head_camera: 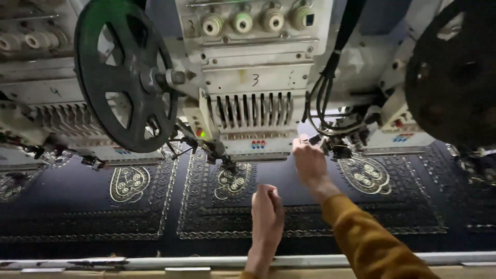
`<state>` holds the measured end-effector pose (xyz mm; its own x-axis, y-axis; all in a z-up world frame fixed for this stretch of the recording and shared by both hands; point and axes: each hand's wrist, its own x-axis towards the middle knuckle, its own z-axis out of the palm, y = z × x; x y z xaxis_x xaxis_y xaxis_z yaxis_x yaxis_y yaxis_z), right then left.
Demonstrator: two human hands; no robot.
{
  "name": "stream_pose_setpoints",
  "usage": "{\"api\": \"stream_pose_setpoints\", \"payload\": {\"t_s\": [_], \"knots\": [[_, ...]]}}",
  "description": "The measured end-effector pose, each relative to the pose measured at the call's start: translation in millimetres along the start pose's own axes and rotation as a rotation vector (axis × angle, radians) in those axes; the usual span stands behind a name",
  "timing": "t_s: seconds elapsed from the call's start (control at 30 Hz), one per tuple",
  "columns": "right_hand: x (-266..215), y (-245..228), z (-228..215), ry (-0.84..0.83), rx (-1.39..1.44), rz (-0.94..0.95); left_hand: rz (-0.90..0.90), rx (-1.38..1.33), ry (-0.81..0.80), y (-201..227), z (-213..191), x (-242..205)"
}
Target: Operating a multi-head industrial embroidery machine, including re-threading needles and monitoring embroidery quality on fabric.
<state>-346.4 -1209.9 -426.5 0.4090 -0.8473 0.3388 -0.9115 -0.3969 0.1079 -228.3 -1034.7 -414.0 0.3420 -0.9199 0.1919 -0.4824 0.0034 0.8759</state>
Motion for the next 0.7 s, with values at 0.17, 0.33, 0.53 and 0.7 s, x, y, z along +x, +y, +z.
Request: {"api": "stream_pose_setpoints", "payload": {"t_s": [0.17,0.33,0.53,0.7], "knots": [[20,-15,-34,-0.240,1.063,0.799,-0.096,-0.099,-0.045,11,-3,5],[27,-22,-82,-0.258,1.813,1.220,0.037,-0.052,-0.017,-4,-1,-2],[19,4,29,-0.421,0.393,0.334,-0.061,-0.250,0.016,-11,-3,3],[-4,5,37,-0.075,0.265,0.052,-0.044,-0.212,0.043,-18,-6,2]]}}
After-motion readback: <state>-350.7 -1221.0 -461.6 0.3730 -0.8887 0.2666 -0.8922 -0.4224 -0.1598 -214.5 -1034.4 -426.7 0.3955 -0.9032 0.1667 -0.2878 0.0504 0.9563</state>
